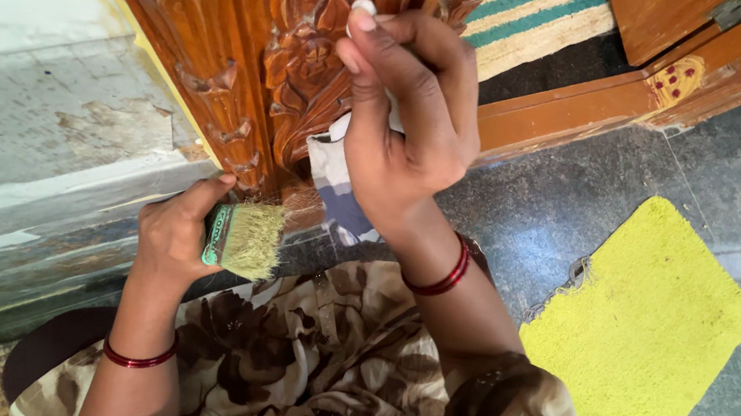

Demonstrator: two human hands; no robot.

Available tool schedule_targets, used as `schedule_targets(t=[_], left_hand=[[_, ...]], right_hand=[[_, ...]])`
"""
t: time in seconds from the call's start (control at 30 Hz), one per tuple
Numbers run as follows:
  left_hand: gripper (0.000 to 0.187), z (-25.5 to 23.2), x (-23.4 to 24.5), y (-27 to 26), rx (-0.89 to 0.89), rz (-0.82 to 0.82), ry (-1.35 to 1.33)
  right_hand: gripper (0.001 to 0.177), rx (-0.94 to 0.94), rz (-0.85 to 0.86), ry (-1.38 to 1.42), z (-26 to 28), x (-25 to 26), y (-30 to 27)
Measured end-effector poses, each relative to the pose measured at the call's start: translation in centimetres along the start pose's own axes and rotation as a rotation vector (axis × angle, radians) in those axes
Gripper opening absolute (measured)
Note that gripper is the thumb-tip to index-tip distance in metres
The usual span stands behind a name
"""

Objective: The person cleans a wooden door frame by using a brush to dust the carvings and a cloth to wipe different parts of the frame.

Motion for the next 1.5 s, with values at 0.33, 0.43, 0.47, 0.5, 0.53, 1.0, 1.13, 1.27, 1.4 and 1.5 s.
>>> schedule_targets(t=[0.33,0.43,0.47,0.5,0.53,1.0,1.13,1.27,1.4,1.5], left_hand=[[0.059,0.1,-0.1,-0.3,-0.005,0.011,0.050],[0.059,0.0,-0.1,-0.4,-0.028,0.009,0.064],[0.059,0.1,-0.1,-0.4,-0.023,0.016,0.070],[0.058,0.1,-0.1,-0.3,-0.019,0.023,0.077],[0.058,0.0,-0.1,-0.3,-0.020,0.025,0.074],[0.059,-0.2,0.4,-0.1,-0.099,0.026,0.094],[0.058,-0.1,0.3,-0.1,-0.118,0.010,0.108],[0.053,0.2,0.2,-0.3,-0.122,0.019,0.132],[0.052,0.2,0.3,-0.1,-0.152,-0.001,0.124],[0.051,0.1,0.4,-0.1,-0.147,0.007,0.144]], right_hand=[[0.015,-0.035,0.038,-0.056,0.8,2.3,0.7],[0.017,0.140,0.008,-0.120,0.8,1.5,1.2],[0.017,0.188,0.002,-0.147,0.4,1.0,1.3],[0.018,0.264,-0.020,-0.190,-0.3,0.0,1.5],[0.018,0.340,-0.044,-0.228,-0.6,-0.5,1.2],[0.016,0.014,0.054,-0.138,-0.3,-1.0,-5.3],[0.013,0.139,-0.145,-0.241,-0.2,-0.5,-2.8],[0.015,0.136,-0.206,-0.298,0.0,-0.7,-2.5],[0.013,0.082,-0.114,-0.277,-0.8,-1.4,-5.2],[0.012,0.017,0.078,-0.198,0.7,-1.5,-8.1]])
Point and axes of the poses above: each hand's wrist, its own y-axis towards the middle knuckle, its own x-axis out of the back of the hand, z = x × y, the point moved 4 cm from there along y, towards the middle knuckle, and after that the axes turned 2 degrees about -x, right-handed, at the moved point
